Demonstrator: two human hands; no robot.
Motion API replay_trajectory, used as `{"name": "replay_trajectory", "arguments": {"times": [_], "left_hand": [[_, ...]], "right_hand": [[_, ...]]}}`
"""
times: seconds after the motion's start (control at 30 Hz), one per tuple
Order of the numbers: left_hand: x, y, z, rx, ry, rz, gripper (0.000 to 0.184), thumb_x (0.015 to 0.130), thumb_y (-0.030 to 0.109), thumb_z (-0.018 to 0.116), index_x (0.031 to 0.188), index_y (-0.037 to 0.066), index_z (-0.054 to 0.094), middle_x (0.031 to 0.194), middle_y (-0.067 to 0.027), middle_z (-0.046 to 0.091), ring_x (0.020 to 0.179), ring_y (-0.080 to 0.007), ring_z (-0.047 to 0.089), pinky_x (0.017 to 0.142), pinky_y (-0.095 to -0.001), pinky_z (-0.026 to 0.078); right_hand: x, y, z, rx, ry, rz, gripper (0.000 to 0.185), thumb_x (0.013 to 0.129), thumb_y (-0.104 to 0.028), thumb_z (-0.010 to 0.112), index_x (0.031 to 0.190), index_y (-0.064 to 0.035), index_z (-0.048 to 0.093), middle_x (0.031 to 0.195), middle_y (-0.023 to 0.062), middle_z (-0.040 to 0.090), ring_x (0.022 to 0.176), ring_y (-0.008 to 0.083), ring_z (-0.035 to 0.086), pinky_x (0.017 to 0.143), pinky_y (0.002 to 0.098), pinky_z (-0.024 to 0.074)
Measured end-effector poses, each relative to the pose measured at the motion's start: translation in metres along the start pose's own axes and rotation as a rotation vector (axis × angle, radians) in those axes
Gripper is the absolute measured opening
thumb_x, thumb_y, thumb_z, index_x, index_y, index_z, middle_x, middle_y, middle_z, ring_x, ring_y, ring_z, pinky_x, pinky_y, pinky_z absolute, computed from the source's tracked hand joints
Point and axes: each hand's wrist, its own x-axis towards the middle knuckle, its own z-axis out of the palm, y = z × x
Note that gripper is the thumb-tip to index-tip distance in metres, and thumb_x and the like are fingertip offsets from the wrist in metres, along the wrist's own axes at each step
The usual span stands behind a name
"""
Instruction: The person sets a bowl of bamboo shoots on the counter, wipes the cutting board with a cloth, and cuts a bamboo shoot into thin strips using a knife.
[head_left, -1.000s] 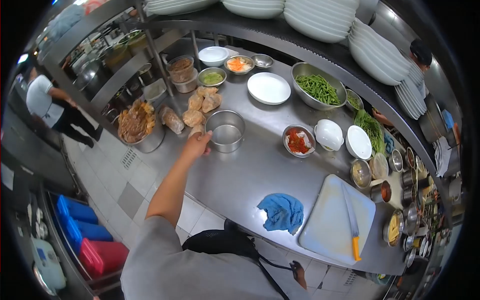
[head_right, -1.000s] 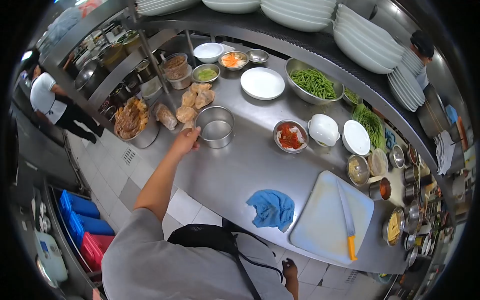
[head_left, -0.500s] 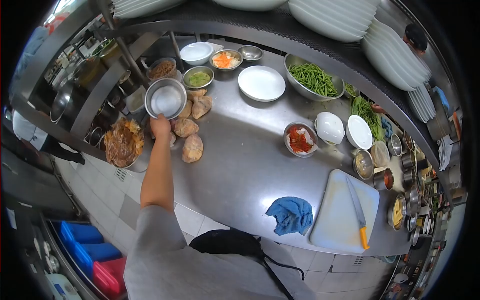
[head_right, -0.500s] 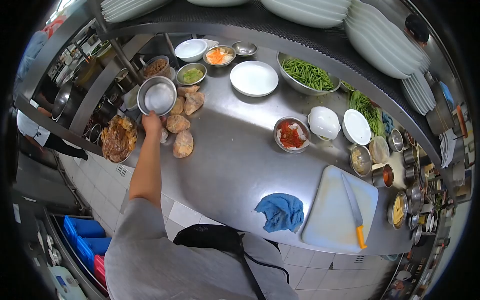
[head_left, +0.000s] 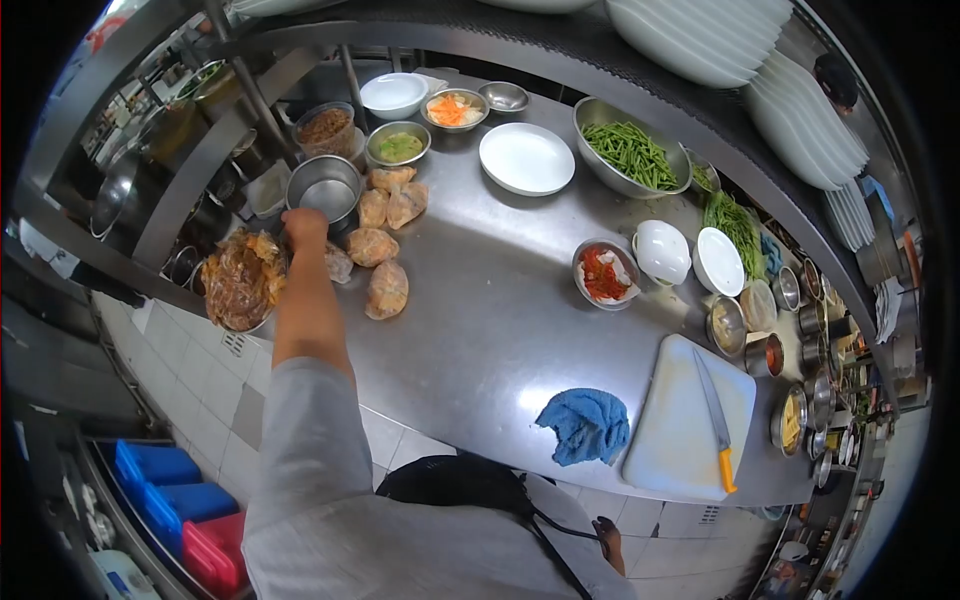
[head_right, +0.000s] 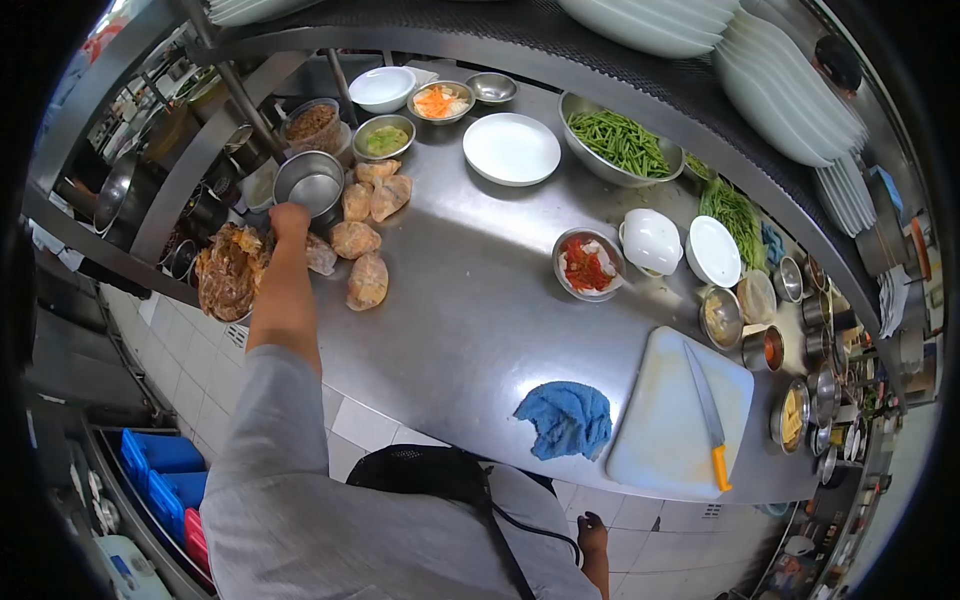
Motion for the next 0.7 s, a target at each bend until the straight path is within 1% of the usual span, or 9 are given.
{"name": "replay_trajectory", "arguments": {"times": [0.03,0.1,0.13,0.2,0.33,0.37,0.43,0.53,0.7], "left_hand": [[0.024,-0.01,0.011,-0.001,-0.002,0.0,0.055,0.099,0.025,0.063,0.136,-0.014,0.055,0.133,-0.0367,0.067,0.124,-0.0477,0.068,0.11,-0.0523,0.052],[0.088,-0.04,0.035,1.07,-0.466,0.618,0.081,0.098,0.034,0.067,0.155,-0.013,0.034,0.141,-0.0372,0.062,0.125,-0.05,0.066,0.112,-0.0531,0.05],[0.079,-0.041,0.035,1.069,-0.464,0.62,0.081,0.098,0.034,0.067,0.155,-0.013,0.034,0.141,-0.0372,0.062,0.125,-0.05,0.066,0.112,-0.0531,0.05],[0.027,-0.047,0.034,-0.114,0.129,0.075,0.085,0.099,0.04,0.067,0.159,-0.008,0.03,0.141,-0.0355,0.063,0.125,-0.0523,0.065,0.109,-0.0555,0.05],[-0.132,-0.032,-0.046,-0.212,-0.026,0.443,0.085,0.097,0.043,0.072,0.158,-0.003,0.035,0.145,-0.0328,0.058,0.131,-0.0516,0.058,0.106,-0.0544,0.049],[-0.146,-0.041,-0.047,-0.21,-0.024,0.442,0.085,0.097,0.043,0.072,0.158,-0.003,0.035,0.145,-0.0328,0.058,0.131,-0.0516,0.058,0.106,-0.0544,0.049],[-0.162,-0.054,-0.048,0.042,-0.012,0.85,0.075,0.096,0.039,0.075,0.151,-0.002,0.044,0.144,-0.0277,0.058,0.136,-0.0473,0.052,0.109,-0.0535,0.047],[-0.138,-0.022,-0.052,0.136,0.164,1.021,0.068,0.095,0.033,0.074,0.151,0.003,0.05,0.144,-0.0226,0.06,0.139,-0.0437,0.049,0.11,-0.0532,0.046],[-0.025,-0.013,-0.026,0.476,-0.117,0.817,0.046,0.097,0.027,0.071,0.137,0.006,0.065,0.131,-0.0225,0.068,0.126,-0.0428,0.059,0.108,-0.0525,0.048]], "right_hand": [[0.0,-0.01,-0.006,0.094,0.059,0.036,0.047,0.099,-0.037,0.072,0.132,-0.003,0.072,0.119,0.0211,0.078,0.11,0.0371,0.076,0.095,0.044,0.0591],[-0.001,-0.009,-0.005,0.088,0.06,0.044,0.048,0.101,-0.039,0.07,0.132,-0.003,0.072,0.12,0.0219,0.078,0.111,0.0373,0.075,0.096,0.0449,0.0587],[-0.001,-0.003,-0.004,0.079,0.058,0.053,0.048,0.102,-0.041,0.067,0.132,-0.003,0.072,0.121,0.0227,0.077,0.113,0.0375,0.075,0.097,0.0458,0.0582],[0.002,0.043,0.016,-0.003,0.026,-0.01,0.049,0.103,-0.043,0.065,0.131,-0.0037,0.073,0.124,0.0217,0.077,0.115,0.0374,0.074,0.099,0.0462,0.0576],[-0.007,0.102,0.049,-0.129,-0.129,0.005,0.05,0.103,-0.045,0.062,0.13,-0.0047,0.073,0.128,0.0199,0.076,0.117,0.037,0.073,0.101,0.0463,0.057],[-0.012,0.112,0.054,-0.142,-0.161,0.027,0.05,0.103,-0.046,0.062,0.13,-0.0048,0.073,0.128,0.0196,0.076,0.117,0.0369,0.073,0.101,0.0462,0.0569],[-0.015,0.131,0.061,-0.171,-0.211,0.054,0.05,0.103,-0.046,0.061,0.13,-0.005,0.074,0.129,0.019,0.076,0.117,0.0367,0.073,0.101,0.0461,0.0568],[-0.012,0.158,0.072,-0.215,-0.269,0.056,0.05,0.104,-0.047,0.061,0.13,-0.0054,0.074,0.13,0.0181,0.076,0.118,0.0364,0.073,0.102,0.0459,0.0567],[0.022,0.16,0.062,-0.319,-0.277,-0.014,0.049,0.103,-0.047,0.062,0.129,-0.0063,0.075,0.131,0.0157,0.075,0.118,0.0359,0.073,0.102,0.0456,0.0568]]}}
